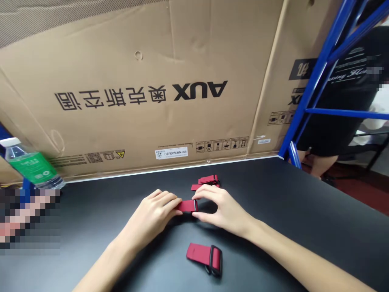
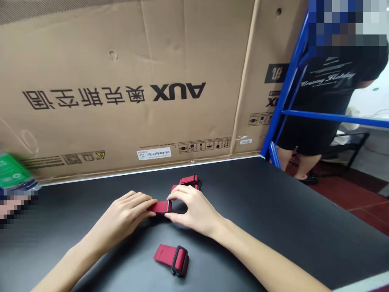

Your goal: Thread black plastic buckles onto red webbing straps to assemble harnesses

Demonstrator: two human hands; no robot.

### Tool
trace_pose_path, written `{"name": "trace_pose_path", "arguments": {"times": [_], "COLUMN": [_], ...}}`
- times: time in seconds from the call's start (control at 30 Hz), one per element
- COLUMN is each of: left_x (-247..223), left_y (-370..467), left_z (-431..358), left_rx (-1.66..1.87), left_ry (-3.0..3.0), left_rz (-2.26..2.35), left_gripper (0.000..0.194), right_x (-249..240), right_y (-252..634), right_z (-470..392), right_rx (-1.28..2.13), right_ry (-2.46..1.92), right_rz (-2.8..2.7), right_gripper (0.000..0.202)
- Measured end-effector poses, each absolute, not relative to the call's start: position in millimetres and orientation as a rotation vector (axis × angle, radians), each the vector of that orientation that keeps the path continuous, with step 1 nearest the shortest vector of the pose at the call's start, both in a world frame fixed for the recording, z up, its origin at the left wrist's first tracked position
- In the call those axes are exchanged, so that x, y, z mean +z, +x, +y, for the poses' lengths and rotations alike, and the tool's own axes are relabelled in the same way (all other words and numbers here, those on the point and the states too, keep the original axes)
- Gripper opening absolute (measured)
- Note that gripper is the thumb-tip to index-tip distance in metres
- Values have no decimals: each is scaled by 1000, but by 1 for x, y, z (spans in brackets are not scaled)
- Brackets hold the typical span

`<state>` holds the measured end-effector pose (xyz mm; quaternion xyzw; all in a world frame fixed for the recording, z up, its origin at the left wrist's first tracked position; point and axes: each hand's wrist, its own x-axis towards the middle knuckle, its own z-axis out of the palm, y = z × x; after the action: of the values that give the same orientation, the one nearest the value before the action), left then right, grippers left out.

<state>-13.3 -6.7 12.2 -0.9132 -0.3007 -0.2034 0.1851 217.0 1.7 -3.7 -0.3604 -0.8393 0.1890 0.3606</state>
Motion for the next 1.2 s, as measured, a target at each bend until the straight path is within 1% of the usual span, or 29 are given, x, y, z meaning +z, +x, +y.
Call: {"name": "trace_pose_path", "arguments": {"times": [0.2,0.3,0.47,0.6,0.7,0.77,0.83,0.93,1.03,1.13,1.2], "left_x": [10,6,0,0,-1,-1,0,4,9,11,10], "left_y": [-12,-10,-7,-6,-7,-7,-7,-4,0,4,5], "left_z": [-8,-8,-10,-12,-12,-12,-12,-16,-21,-25,-25], "left_rx": [-578,-594,-531,-521,-474,-450,-482,-662,-824,-824,-791], "left_ry": [-2622,-2647,-2668,-2705,-2700,-2682,-2659,-2639,-2721,-2783,-2752], "left_rz": [-872,-893,-993,-1000,-1037,-1074,-1128,-1179,-1080,-957,-913], "left_gripper": [35,40,49,45,42,43,41,34,30,26,28], "right_x": [-3,-3,-7,-12,-13,-12,-12,-11,-13,-15,-14], "right_y": [214,214,215,214,214,214,213,211,210,209,208], "right_z": [-1,-1,-2,-2,0,0,1,0,-1,-3,-4], "right_rx": [623,658,636,607,564,565,625,738,809,887,960], "right_ry": [-1022,-1040,-1089,-1060,-1054,-1071,-1096,-1116,-1065,-969,-889], "right_rz": [-2144,-2136,-2187,-2232,-2231,-2211,-2184,-2139,-2093,-2045,-2005], "right_gripper": [21,19,28,34,23,21,20,15,8,9,11]}}
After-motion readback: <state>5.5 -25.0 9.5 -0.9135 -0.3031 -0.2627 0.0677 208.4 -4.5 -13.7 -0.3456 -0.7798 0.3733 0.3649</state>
